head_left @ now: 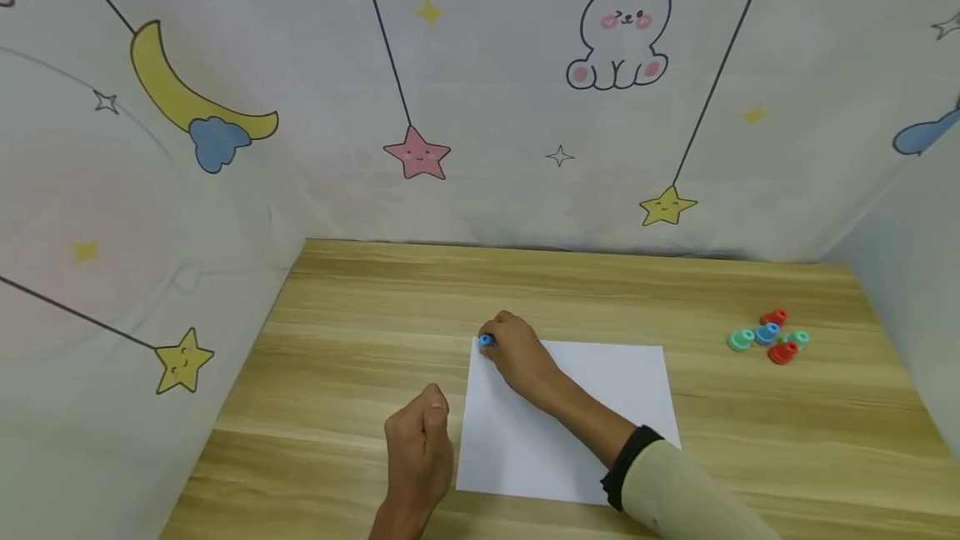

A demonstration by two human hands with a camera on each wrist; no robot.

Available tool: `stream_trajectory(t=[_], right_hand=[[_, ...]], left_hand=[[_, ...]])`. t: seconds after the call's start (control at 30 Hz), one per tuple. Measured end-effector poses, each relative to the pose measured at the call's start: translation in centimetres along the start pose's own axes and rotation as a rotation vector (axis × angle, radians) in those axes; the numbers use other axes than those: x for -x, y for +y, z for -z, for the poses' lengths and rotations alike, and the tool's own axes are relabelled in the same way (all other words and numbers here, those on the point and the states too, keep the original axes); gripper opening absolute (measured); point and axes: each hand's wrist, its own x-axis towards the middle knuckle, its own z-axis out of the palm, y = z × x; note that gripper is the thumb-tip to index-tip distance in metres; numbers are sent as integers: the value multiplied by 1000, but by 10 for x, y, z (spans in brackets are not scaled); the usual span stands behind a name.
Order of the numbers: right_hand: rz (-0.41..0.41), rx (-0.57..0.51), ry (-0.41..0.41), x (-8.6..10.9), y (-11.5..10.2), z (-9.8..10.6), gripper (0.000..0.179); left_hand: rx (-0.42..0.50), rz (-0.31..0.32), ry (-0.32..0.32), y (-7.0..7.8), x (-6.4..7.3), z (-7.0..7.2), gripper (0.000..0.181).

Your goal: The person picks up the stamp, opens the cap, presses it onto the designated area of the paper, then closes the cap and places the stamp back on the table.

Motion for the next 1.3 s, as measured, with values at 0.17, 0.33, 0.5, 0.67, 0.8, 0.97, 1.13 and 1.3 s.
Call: stream_trajectory(t=[0.17, 0.33, 0.5, 0.67, 0.8, 0.97, 1.13, 1.3], right_hand=[[11, 2, 7, -4, 5, -2, 15], [14, 45, 56, -7, 7, -3, 17], [-13, 66, 72, -10, 5, -2, 17], [5, 71, 39, -10, 3, 3, 16], [-10, 15, 34, -7, -7, 20, 17], [17, -180, 123, 13, -19, 60, 20], [32, -359, 171, 39, -21, 84, 26], [-85, -622, 93, 67, -18, 96, 27]], left_hand=[[10, -18, 4, -1, -1, -2, 40], [8, -12, 9, -3, 1, -3, 41], [-5, 5, 8, 0, 4, -1, 41], [-16, 9, -7, 0, 4, 2, 42], [-26, 24, -16, 0, 1, 5, 42], [-26, 37, -31, 3, -3, 6, 41], [-9, 85, -72, 9, -9, 4, 34], [76, 162, -154, 19, -15, -2, 20]])
